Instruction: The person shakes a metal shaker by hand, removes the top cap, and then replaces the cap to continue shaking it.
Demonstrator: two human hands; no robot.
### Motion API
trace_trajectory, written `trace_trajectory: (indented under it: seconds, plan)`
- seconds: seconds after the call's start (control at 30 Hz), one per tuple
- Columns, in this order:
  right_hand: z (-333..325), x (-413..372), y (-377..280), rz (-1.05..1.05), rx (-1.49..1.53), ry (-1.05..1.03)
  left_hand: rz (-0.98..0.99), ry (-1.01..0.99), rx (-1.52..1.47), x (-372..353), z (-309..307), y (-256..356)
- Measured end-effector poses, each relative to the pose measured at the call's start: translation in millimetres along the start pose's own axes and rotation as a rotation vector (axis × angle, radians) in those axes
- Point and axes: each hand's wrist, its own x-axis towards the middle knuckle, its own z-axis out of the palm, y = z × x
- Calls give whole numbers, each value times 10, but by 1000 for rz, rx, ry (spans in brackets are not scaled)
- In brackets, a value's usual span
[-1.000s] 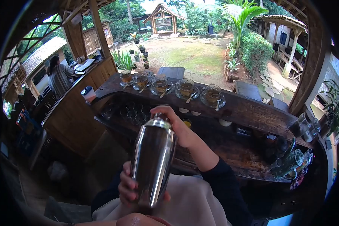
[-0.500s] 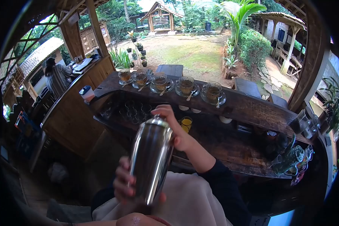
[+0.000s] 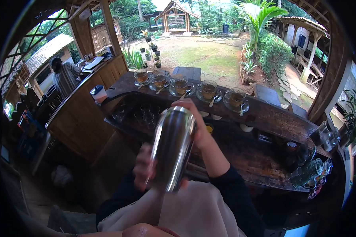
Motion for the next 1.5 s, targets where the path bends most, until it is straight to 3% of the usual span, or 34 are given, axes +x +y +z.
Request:
trace_trajectory:
  seconds: [0.03,0.07,0.1,0.13,0.2,0.27,0.3,0.33,0.4,0.47,0.5,0.53,0.6,0.67,0.7,0.73,0.8,0.83,0.87,0.93,0.97,1.0,1.07,1.1,1.17,1.23,1.27,1.3,1.33,1.4,1.47,1.5]
  plan:
    - [-60,-194,195,295,286,130,-89,-159,104,-58,-23,-213]
    - [-115,-395,389,589,570,264,-180,-115,182,-318,146,-500]
    - [-135,-492,536,576,430,329,-400,1,83,-382,290,-701]
    - [-166,-491,653,549,285,388,-570,-68,12,-426,291,-798]
    - [-65,-430,630,501,224,403,-499,-17,91,-451,240,-806]
    - [88,-289,386,454,304,248,-216,32,221,-146,93,-433]
    - [124,-96,274,195,102,64,-518,-757,272,131,-445,18]
    - [163,117,143,-63,-105,-124,-510,-754,264,209,-332,32]
    - [449,164,-209,-108,-21,-103,-249,-174,152,277,74,153]
    - [325,-20,-4,-18,94,106,8,397,49,299,317,259]
    - [232,-104,46,-15,95,102,-51,272,53,115,322,118]
    - [111,-169,91,86,121,153,-106,-225,70,20,9,-118]
    - [-120,-303,169,289,178,261,-425,-57,59,-287,496,-438]
    - [-331,-384,224,489,229,370,-432,54,48,-447,631,-552]
    - [-417,-385,240,586,249,423,-344,127,59,-400,636,-516]
    - [-471,-375,246,488,179,383,-258,198,69,-376,611,-471]
    - [-286,-92,-369,154,-256,112,-426,-529,-53,-626,-215,151]
    - [-156,49,-634,-33,-280,17,-17,98,-305,-868,359,222]
    - [-59,106,-778,-212,-296,-74,-26,95,-301,-767,513,259]
    - [-151,-21,-675,-74,-283,63,287,426,-274,-198,766,221]
    - [-301,-187,-390,115,89,164,190,136,-28,148,665,127]
    - [-435,-323,-175,301,459,258,-108,-111,55,-126,554,-29]
    - [-541,-445,-186,441,146,427,-447,4,32,-359,983,-389]
    - [-586,-523,-128,437,153,427,-516,2,9,-576,987,-513]
    - [-764,-557,-4,511,159,421,-400,39,78,-436,938,-369]
    - [-562,-324,-368,270,-6,223,-213,77,163,-168,792,28]
    - [-521,-210,-621,115,-204,47,-247,-90,226,37,499,454]
    - [-405,-23,-939,-98,-323,-95,-17,148,113,344,725,607]
    - [-307,45,-1097,-200,-291,-194,-20,142,118,356,762,621]
    - [-180,60,-1271,-285,-245,-163,39,162,52,385,780,672]
    - [-380,-74,-1028,-182,-315,-50,103,183,-13,420,774,716]
    - [-499,-256,-737,16,-179,50,-71,-82,252,389,698,622]
